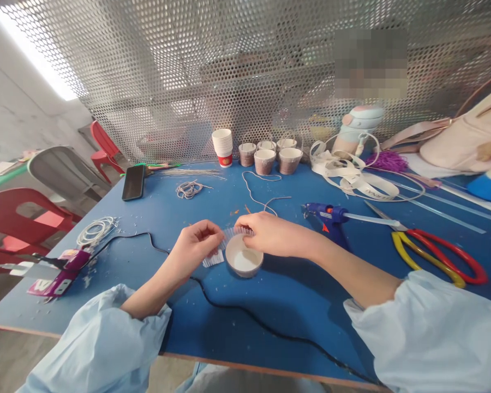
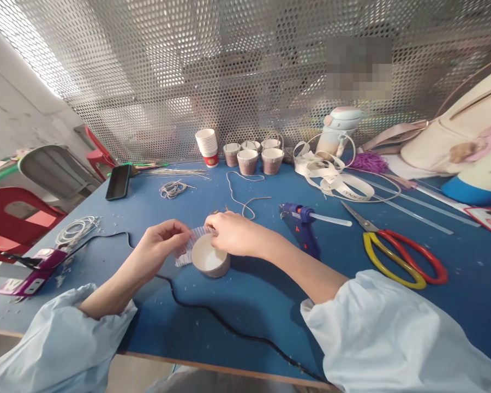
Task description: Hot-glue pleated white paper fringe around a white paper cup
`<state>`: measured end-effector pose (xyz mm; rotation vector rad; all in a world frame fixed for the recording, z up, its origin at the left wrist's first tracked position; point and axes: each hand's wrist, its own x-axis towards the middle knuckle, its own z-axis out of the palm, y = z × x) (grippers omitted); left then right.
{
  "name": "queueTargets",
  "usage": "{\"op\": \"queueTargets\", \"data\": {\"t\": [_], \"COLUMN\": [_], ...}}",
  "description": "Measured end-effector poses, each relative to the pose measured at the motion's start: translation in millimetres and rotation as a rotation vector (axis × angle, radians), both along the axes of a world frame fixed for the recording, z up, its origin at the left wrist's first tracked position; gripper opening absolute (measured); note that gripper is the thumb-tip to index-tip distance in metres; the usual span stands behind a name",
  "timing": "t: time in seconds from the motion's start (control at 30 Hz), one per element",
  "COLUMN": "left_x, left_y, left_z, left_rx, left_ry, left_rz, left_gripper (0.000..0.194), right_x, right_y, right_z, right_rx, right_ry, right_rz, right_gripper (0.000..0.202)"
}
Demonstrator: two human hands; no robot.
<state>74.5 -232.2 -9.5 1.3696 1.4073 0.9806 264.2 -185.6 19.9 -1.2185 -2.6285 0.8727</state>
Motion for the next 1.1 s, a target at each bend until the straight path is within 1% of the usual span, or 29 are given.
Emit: {"op": "queueTargets", "data": {"t": [0.17,0.3,0.43,0.5,0.6,0.73,0.87,0.9,0.97,1.1], "left_x": [2,2,5,6,9,12,14,14,14,15], "left_y": [-1,1,2,2,1,0,-1,-1,-1,-4], "left_z": [-2.0,-8.0,-10.9,-10.6,-9.5,-9.7,-11.4,-11.7,-11.8,-9.6], "left_rx": [0.009,0.033,0.048,0.036,0.016,0.018,0.029,0.04,0.063,0.086], "left_ry": [0.015,0.054,0.114,0.136,0.142,0.105,0.114,0.126,0.153,0.189], "left_rz": [-0.021,-0.042,-0.026,-0.019,-0.009,0.012,0.021,0.02,0.017,0.023], "left_gripper": [0.025,0.031,0.034,0.032,0.024,0.02,0.017,0.016,0.015,0.014], "right_x": [-3,-3,-3,-3,-1,4,3,2,0,-2], "right_y": [-6,-9,-10,-10,-10,-11,-14,-14,-14,-12], "right_z": [-2.3,-2.8,-6.3,-8.0,-7.6,0.5,8.8,9.3,8.6,4.0], "right_rx": [0.073,0.083,0.098,0.106,0.103,0.084,0.054,0.049,0.044,0.049], "right_ry": [-0.033,-0.028,-0.025,-0.023,-0.02,-0.015,-0.031,-0.03,-0.019,0.0], "right_rz": [-0.042,-0.054,-0.064,-0.061,-0.048,-0.018,-0.069,-0.085,-0.105,-0.105], "right_gripper": [0.014,0.013,0.014,0.014,0.013,0.015,0.004,0.006,0.009,0.011]}}
